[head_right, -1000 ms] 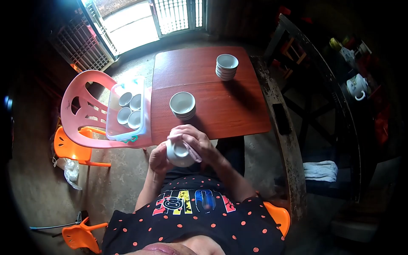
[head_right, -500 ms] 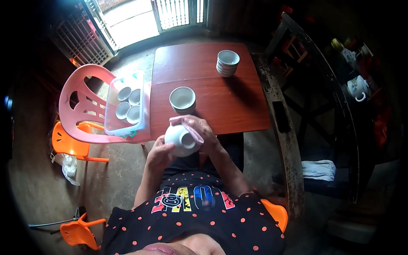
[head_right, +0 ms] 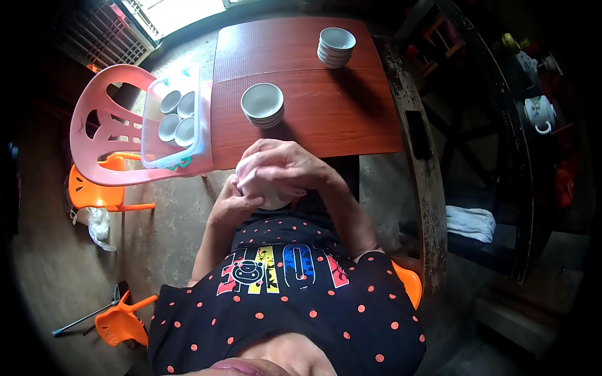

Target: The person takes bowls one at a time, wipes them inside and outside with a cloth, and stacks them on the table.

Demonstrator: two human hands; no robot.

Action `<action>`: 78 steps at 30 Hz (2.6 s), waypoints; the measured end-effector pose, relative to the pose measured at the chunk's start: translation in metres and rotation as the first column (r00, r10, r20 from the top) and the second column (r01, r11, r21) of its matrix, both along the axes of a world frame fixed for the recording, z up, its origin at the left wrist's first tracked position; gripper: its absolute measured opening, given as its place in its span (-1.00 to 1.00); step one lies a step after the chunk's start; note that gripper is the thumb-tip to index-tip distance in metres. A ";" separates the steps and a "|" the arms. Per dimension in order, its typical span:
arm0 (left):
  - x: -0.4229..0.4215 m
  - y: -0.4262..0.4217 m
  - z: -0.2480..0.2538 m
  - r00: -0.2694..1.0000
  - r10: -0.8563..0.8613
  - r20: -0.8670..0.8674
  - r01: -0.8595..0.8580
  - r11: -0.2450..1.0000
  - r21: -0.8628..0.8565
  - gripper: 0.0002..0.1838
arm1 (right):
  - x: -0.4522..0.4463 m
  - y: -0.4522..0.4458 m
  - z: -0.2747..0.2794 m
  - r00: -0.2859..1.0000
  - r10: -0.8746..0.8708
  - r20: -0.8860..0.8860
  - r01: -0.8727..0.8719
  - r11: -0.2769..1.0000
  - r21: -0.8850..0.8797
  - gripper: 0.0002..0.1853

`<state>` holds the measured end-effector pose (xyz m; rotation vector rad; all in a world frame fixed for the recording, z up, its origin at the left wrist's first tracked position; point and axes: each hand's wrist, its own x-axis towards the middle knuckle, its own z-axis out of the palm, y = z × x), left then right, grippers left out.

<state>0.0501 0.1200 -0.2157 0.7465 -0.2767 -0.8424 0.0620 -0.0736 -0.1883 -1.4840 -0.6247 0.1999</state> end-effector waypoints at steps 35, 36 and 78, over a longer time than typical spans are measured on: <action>0.001 -0.014 -0.035 0.984 0.035 0.177 -0.082 0.961 0.264 -0.60 | -0.021 0.040 -0.096 0.736 -0.122 -0.665 0.658 0.358 0.662 -0.48; 0.003 -0.013 -0.029 0.978 0.009 0.207 -0.070 0.955 0.290 -0.58 | -0.021 0.034 -0.093 0.745 -0.131 -0.654 0.630 0.461 0.626 -0.50; 0.013 -0.019 -0.008 0.981 0.181 -0.071 -0.187 0.979 -0.085 -0.55 | -0.028 0.032 -0.035 0.504 -0.647 0.572 0.826 0.554 -0.102 -0.61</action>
